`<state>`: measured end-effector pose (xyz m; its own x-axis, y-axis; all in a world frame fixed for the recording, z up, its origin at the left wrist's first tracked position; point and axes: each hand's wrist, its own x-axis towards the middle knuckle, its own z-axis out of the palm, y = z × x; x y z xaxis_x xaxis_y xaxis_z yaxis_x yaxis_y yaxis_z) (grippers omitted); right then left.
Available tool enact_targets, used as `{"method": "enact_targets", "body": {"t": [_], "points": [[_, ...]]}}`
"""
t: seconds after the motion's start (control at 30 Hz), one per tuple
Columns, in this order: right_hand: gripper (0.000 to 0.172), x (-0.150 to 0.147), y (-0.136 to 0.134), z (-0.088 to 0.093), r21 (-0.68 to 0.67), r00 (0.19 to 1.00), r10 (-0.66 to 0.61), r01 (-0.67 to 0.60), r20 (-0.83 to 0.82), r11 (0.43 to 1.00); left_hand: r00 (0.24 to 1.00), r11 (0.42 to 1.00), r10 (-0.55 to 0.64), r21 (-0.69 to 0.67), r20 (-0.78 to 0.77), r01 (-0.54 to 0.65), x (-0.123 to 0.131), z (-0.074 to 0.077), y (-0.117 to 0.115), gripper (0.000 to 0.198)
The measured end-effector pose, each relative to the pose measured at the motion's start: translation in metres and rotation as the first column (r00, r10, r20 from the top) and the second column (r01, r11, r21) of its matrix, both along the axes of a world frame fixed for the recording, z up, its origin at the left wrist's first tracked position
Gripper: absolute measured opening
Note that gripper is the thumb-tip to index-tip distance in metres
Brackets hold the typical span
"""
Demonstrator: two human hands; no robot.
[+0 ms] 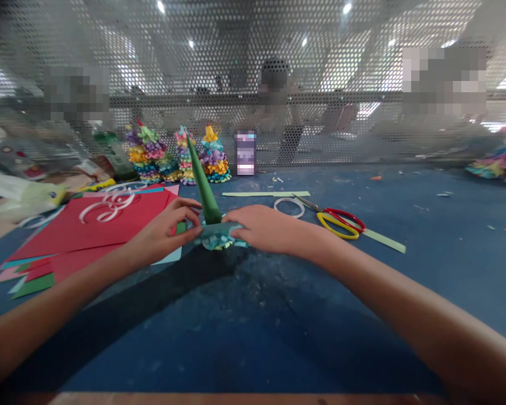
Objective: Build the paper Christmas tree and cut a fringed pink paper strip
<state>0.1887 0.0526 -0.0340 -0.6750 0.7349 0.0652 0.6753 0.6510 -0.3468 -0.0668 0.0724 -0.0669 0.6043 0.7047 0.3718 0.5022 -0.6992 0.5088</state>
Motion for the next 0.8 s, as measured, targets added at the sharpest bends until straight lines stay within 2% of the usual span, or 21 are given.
{"method": "enact_targets", "body": {"t": [0.17, 0.3, 0.4, 0.6, 0.8], "points": [[0.042, 0.006, 0.007, -0.001, -0.036, 0.993, -0.034, 0.030, -0.116, 0.999, 0.999, 0.996, 0.036, -0.080, -0.012, -0.037, 0.001, 0.003, -0.001, 0.021], [0.028, 0.014, 0.015, -0.001, -0.071, 0.987, -0.082, 0.072, -0.142, 0.995, 0.999, 0.995, 0.047, -0.084, -0.023, -0.049, 0.000, 0.002, 0.000, 0.021], [0.024, 0.017, 0.020, -0.005, -0.028, 0.982, -0.082, 0.079, -0.172, 0.997, 0.999, 0.995, 0.047, -0.082, -0.020, -0.048, -0.001, 0.001, 0.002, 0.021], [0.028, 0.008, 0.024, -0.021, 0.030, 0.955, -0.078, 0.091, -0.286, 0.995, 0.998, 0.995, 0.046, -0.087, -0.035, -0.049, 0.000, 0.001, 0.003, 0.026], [0.027, 0.004, 0.027, -0.034, 0.096, 0.930, -0.018, 0.057, -0.367, 0.994, 0.999, 0.996, 0.020, -0.087, -0.036, -0.023, 0.001, 0.003, 0.001, 0.018]]}}
